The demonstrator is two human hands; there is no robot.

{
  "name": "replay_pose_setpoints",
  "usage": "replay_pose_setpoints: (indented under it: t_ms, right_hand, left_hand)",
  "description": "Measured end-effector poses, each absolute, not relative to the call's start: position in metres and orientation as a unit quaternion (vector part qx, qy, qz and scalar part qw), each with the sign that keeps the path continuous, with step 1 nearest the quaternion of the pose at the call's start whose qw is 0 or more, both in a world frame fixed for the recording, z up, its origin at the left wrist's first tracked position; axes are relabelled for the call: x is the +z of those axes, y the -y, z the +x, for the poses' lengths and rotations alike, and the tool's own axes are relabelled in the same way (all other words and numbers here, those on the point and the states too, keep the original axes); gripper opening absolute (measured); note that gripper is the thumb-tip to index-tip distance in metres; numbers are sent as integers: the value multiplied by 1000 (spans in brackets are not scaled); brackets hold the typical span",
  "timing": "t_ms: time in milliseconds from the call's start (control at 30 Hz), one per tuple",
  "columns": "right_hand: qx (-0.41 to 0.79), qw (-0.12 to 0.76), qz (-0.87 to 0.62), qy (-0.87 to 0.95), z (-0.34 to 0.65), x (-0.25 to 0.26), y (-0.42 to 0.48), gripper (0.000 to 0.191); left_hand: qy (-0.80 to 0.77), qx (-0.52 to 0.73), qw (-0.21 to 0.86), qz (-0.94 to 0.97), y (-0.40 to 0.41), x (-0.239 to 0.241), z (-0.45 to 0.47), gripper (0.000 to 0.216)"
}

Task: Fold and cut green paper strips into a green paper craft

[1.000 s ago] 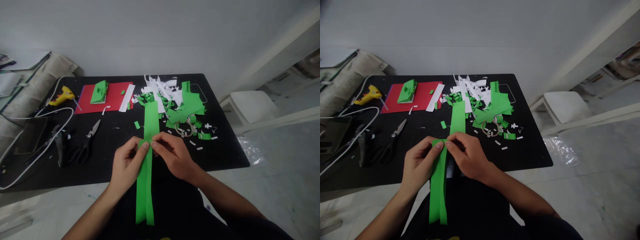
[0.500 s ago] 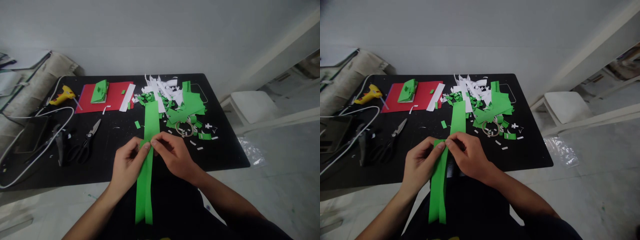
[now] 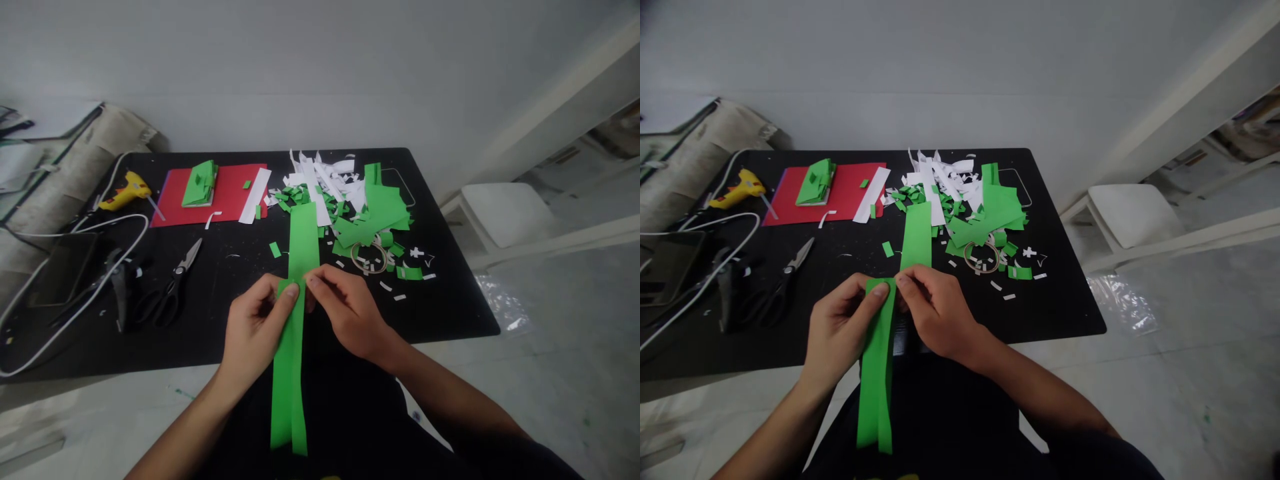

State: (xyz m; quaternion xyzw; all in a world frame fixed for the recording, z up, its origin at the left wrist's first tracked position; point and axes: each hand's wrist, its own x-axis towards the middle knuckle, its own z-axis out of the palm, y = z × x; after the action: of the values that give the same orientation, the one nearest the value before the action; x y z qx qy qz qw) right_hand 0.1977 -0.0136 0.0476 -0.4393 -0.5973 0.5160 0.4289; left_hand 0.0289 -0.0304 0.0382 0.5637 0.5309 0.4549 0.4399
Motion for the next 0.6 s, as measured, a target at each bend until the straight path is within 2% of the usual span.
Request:
replay_pose_setpoints:
  t_ms: [100,267,600]
  right_hand:
    - [534,439,-428,582,198,47,14,30]
    - [532,437,-437,578,195,42,14,14]
    - [541,424,-429,586,196,46,14,16]
  left_hand:
    - [-530,458,432,568,30,39,29,26]
    - [-534,458,426,569,30,38,28,25]
    - [-522,468,407,585,26,39,26,23]
